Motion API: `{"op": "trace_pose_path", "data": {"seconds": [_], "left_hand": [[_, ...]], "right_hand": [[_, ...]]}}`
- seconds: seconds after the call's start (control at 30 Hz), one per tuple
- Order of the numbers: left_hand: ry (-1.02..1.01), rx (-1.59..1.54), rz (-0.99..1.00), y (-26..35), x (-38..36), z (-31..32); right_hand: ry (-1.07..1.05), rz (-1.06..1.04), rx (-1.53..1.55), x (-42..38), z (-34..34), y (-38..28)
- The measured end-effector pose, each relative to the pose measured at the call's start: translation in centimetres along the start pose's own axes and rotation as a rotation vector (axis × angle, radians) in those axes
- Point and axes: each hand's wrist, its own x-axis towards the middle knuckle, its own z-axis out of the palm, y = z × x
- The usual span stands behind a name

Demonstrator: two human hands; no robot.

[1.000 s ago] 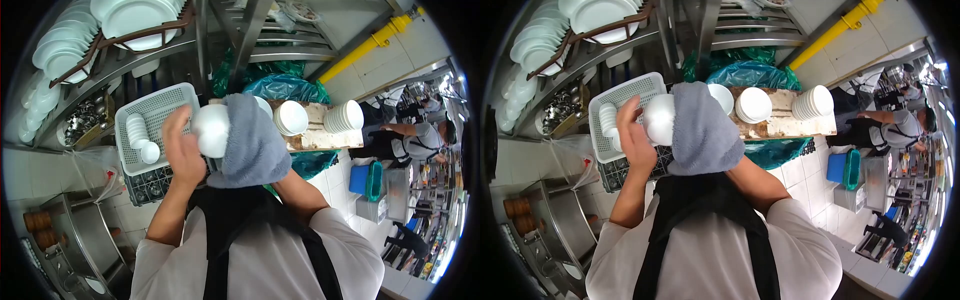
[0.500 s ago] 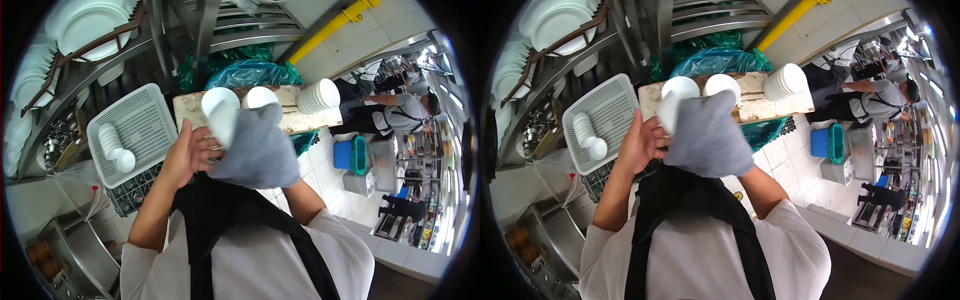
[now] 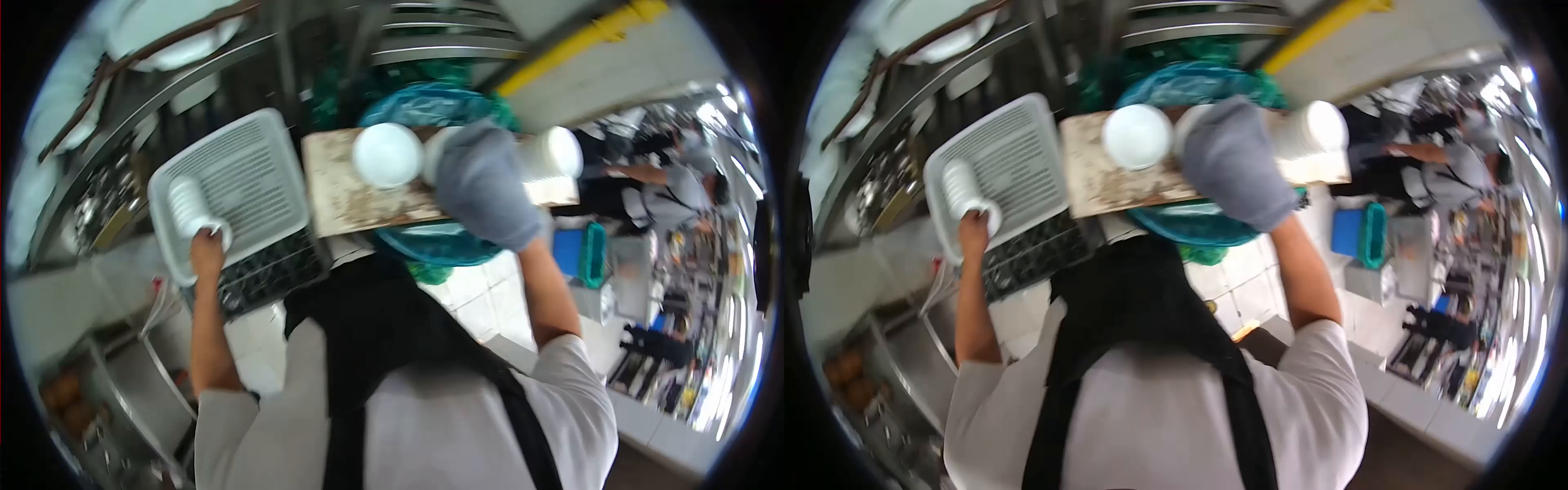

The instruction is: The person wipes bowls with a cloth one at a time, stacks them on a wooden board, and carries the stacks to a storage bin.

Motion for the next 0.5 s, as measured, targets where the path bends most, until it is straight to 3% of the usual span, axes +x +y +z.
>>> {"op": "trace_pose_path", "data": {"seconds": [0.1,0.17,0.33,0.4,0.5], "left_hand": [[0.035,0.146,-0.038,-3.6,0.2,1.3],[-0.098,0.165,-0.154,-3.8,0.7,1.3],[-0.345,0.199,-0.196,-2.3,1.9,2.6],[-0.44,0.264,-0.247,0.4,1.8,2.2],[-0.442,0.403,-0.292,-3.2,3.7,7.3]], "right_hand": [[0.034,0.063,0.102,-0.1,-0.3,0.5],[0.066,0.17,0.155,-1.2,-0.7,2.0],[0.239,0.495,0.361,-5.2,-4.3,4.4],[0.255,0.522,0.456,-6.0,-6.5,3.0],[0.164,0.413,0.56,-4.6,-8.4,-0.9]]}}
